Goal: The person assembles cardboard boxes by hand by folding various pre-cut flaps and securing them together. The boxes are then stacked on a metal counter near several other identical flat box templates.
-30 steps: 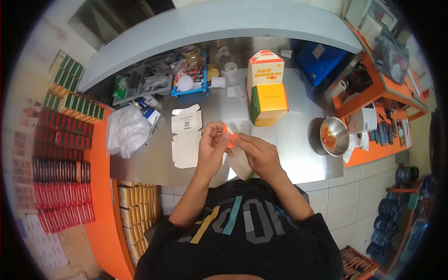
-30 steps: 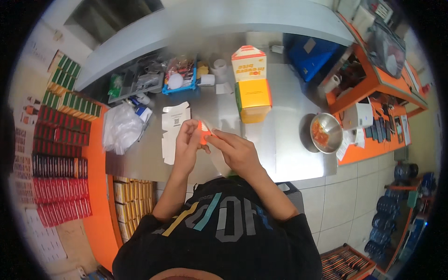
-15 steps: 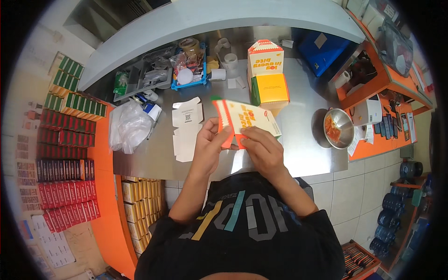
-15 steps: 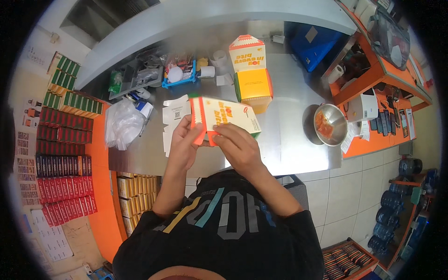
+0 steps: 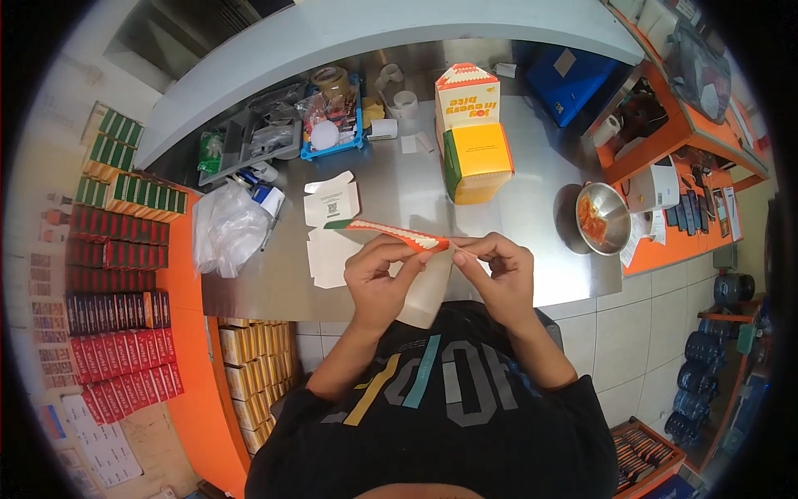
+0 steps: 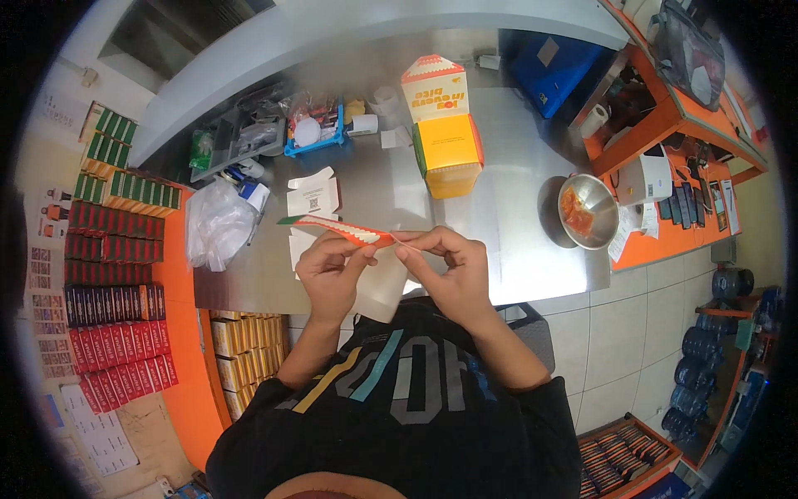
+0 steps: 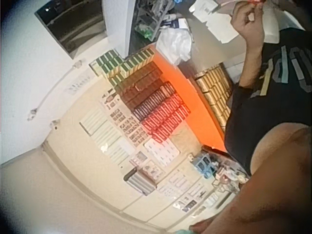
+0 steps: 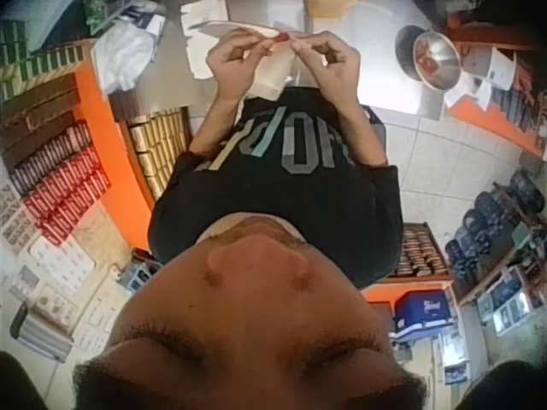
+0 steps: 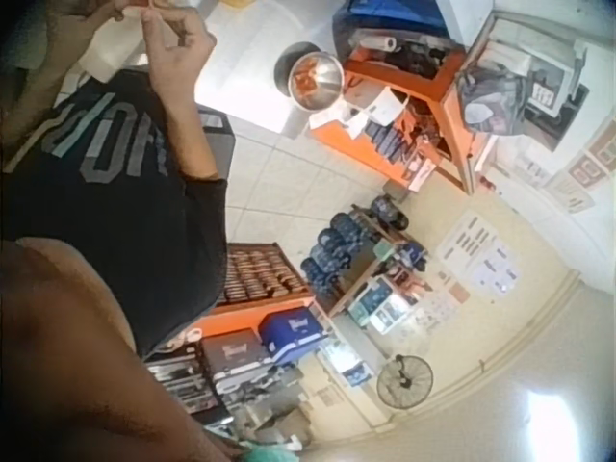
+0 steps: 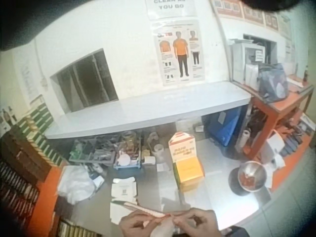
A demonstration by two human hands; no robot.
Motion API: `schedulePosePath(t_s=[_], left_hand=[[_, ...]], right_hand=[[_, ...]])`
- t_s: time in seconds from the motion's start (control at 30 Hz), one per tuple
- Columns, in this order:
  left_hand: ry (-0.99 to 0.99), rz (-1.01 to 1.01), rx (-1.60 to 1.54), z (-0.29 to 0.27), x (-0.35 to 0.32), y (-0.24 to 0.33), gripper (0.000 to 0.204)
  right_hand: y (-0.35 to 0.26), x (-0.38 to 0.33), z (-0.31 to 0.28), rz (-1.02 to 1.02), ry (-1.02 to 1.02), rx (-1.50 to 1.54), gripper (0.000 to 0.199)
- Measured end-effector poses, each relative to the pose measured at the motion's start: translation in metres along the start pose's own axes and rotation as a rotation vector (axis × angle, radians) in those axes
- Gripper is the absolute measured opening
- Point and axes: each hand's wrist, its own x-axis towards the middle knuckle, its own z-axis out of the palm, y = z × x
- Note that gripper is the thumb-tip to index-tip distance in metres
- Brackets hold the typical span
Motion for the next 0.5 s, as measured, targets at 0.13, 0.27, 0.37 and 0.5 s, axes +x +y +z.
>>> schedulePosePath(t_s=[0.13,0.27,0.37,0.5], left_hand=[[0.012,-0.025,-0.01,0.004,-0.007,-0.003,0.013],[-0.047,0.015,0.022,0.002,-0.009,-0.012,0.013],[-0.029,-0.025,0.031,0.002,-0.008,-0.006,0.014],[-0.021,-0.064,0.111,-0.01,-0.009,-0.011,0.017]], right_hand=[[-0.001,0.002,-0.001,-0.038,-0.069,-0.056,0.01],[0.004,-0.001,0.007,-0.013,0.025,-0.173,0.012],[-0.001,-0.003,0.01,0.156,0.02,-0.04,0.014],[-0.015,-0.003,0.008,0.042,-0.031,-0.09,0.014]])
